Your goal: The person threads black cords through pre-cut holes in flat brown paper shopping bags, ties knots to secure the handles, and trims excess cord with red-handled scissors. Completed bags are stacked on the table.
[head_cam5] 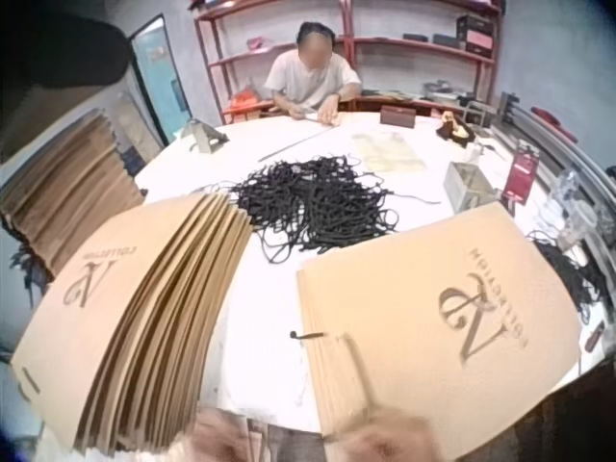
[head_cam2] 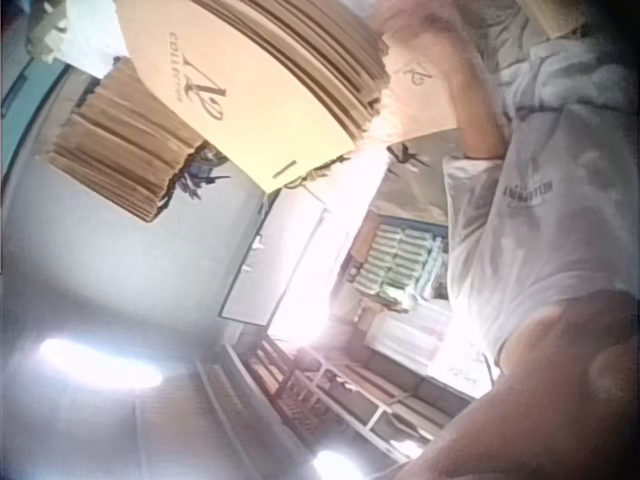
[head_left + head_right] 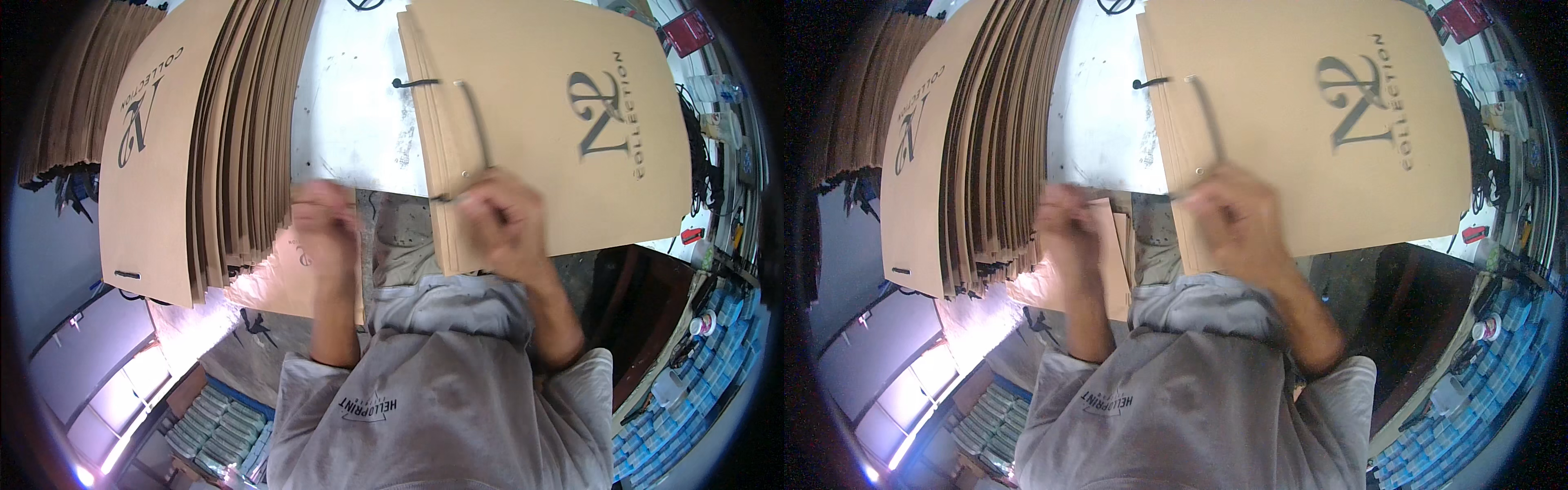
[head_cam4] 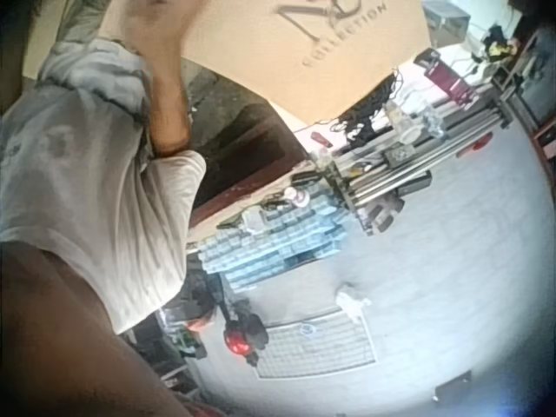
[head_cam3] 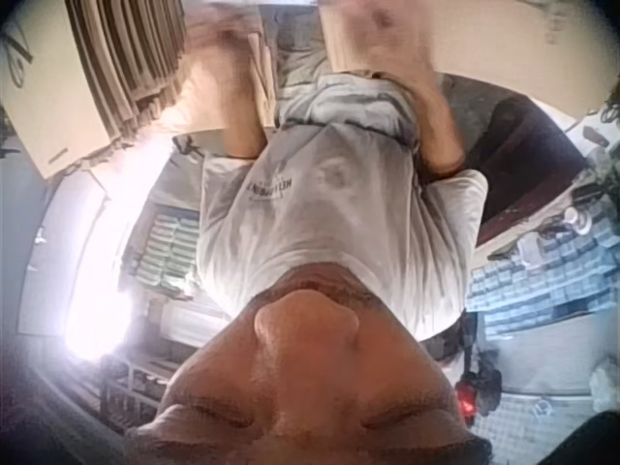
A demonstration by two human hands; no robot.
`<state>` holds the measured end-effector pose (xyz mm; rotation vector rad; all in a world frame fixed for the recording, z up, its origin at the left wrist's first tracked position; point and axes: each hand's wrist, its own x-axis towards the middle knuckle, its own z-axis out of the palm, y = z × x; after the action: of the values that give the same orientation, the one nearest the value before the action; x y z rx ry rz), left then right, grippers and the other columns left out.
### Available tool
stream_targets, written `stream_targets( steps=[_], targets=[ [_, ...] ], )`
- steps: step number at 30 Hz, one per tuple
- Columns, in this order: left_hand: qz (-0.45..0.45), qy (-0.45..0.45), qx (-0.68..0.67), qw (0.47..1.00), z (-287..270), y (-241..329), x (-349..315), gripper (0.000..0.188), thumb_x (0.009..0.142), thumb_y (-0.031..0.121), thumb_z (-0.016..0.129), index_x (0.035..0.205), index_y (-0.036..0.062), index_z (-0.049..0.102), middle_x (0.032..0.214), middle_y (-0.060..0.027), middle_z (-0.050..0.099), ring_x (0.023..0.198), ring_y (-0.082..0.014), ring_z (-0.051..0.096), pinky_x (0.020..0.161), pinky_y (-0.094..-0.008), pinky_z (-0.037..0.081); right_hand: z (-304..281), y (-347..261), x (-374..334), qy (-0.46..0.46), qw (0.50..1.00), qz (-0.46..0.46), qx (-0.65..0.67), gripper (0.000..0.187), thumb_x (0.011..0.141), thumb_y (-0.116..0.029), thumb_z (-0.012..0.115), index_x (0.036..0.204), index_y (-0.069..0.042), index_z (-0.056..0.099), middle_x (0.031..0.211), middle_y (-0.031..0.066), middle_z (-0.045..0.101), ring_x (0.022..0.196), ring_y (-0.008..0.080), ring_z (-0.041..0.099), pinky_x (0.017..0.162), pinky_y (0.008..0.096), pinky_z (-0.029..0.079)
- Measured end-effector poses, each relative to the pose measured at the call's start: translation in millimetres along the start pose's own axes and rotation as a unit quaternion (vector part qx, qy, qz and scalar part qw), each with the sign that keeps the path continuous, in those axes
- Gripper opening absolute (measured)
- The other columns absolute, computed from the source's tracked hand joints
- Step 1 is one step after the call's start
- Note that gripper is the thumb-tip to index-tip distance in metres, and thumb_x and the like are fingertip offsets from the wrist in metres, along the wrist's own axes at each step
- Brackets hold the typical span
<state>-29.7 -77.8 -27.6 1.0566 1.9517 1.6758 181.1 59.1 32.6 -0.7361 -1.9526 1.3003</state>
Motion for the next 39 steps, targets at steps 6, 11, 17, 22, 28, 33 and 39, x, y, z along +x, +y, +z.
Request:
stream_targets(
  steps=[6, 11, 17, 22, 28, 33, 39],
  targets=[
    [-0.160, 0.046, -0.264, 0.950, 36, 33, -12, 0.018, 0.107, 0.019, 0.056, 0.098, 0.0029, 0.055, 0.091, -0.0110, 0.064, 0.071, -0.0139, 0.064, 0.065, -0.0315, 0.062, 6, -19, 26, -0.062, 0.996, -0.035, -0.047, 0.004, 0.091, 0.000, 0.069, 0.089, 0.003, 0.069, 0.078, 0.0093, 0.061, 0.068, 0.0182, 0.058, 0.060, 0.0297, 0.044],
    [-0.151, 0.058, -0.307, 0.938, 26, 41, -8, 0.020, 0.108, 0.018, 0.054, 0.095, 0.0032, 0.051, 0.088, -0.0103, 0.061, 0.066, -0.0132, 0.060, 0.060, -0.0316, 0.059, 2, -15, 17, -0.053, 0.998, 0.026, -0.014, 0.004, 0.090, -0.002, 0.070, 0.092, 0.002, 0.070, 0.081, 0.0099, 0.061, 0.061, 0.0189, 0.056, 0.056, 0.0301, 0.044],
    [-0.107, -0.036, -0.177, 0.978, 23, 48, -7, 0.040, 0.096, 0.005, 0.069, 0.133, -0.0043, 0.057, 0.113, -0.0144, 0.068, 0.107, -0.0178, 0.063, 0.090, -0.0265, 0.050, 6, -12, 12, -0.048, 0.999, 0.015, -0.015, 0.006, 0.089, 0.001, 0.071, 0.094, 0.002, 0.070, 0.081, 0.0093, 0.061, 0.061, 0.0164, 0.055, 0.055, 0.0287, 0.044],
    [0.033, -0.160, -0.120, 0.979, 31, 51, 5, 0.040, 0.081, -0.001, 0.080, 0.120, -0.0021, 0.069, 0.113, -0.0148, 0.071, 0.105, -0.0226, 0.066, 0.088, -0.0310, 0.052, 7, -8, 9, -0.049, 0.999, 0.003, -0.017, 0.010, 0.088, 0.002, 0.072, 0.097, 0.001, 0.070, 0.083, 0.0097, 0.061, 0.061, 0.0165, 0.056, 0.055, 0.0290, 0.044],
    [0.045, -0.136, -0.052, 0.988, 38, 51, 6, 0.027, 0.078, 0.000, 0.084, 0.103, -0.0012, 0.075, 0.094, -0.0124, 0.074, 0.090, -0.0229, 0.069, 0.080, -0.0325, 0.054, 6, -6, 8, -0.046, 0.999, 0.002, -0.001, 0.010, 0.088, 0.001, 0.072, 0.098, 0.001, 0.071, 0.083, 0.0098, 0.060, 0.062, 0.0158, 0.056, 0.053, 0.0285, 0.043],
    [0.115, -0.101, 0.005, 0.988, 36, 60, 9, 0.025, 0.074, -0.002, 0.086, 0.097, -0.0006, 0.076, 0.084, -0.0114, 0.072, 0.081, -0.0236, 0.069, 0.073, -0.0326, 0.054, 1, -13, 13, -0.072, 0.997, 0.014, 0.014, 0.011, 0.090, 0.000, 0.072, 0.100, 0.001, 0.072, 0.083, 0.0082, 0.061, 0.062, 0.0131, 0.056, 0.053, 0.0265, 0.043],
    [0.197, -0.096, -0.013, 0.976, 37, 55, 10, 0.030, 0.069, -0.001, 0.088, 0.097, -0.0002, 0.077, 0.082, -0.0100, 0.071, 0.079, -0.0234, 0.067, 0.067, -0.0316, 0.053, -4, -7, 19, -0.123, 0.990, 0.006, 0.072, 0.010, 0.091, -0.002, 0.071, 0.100, 0.000, 0.072, 0.085, 0.0059, 0.062, 0.062, 0.0087, 0.054, 0.053, 0.0239, 0.041]
  ],
)
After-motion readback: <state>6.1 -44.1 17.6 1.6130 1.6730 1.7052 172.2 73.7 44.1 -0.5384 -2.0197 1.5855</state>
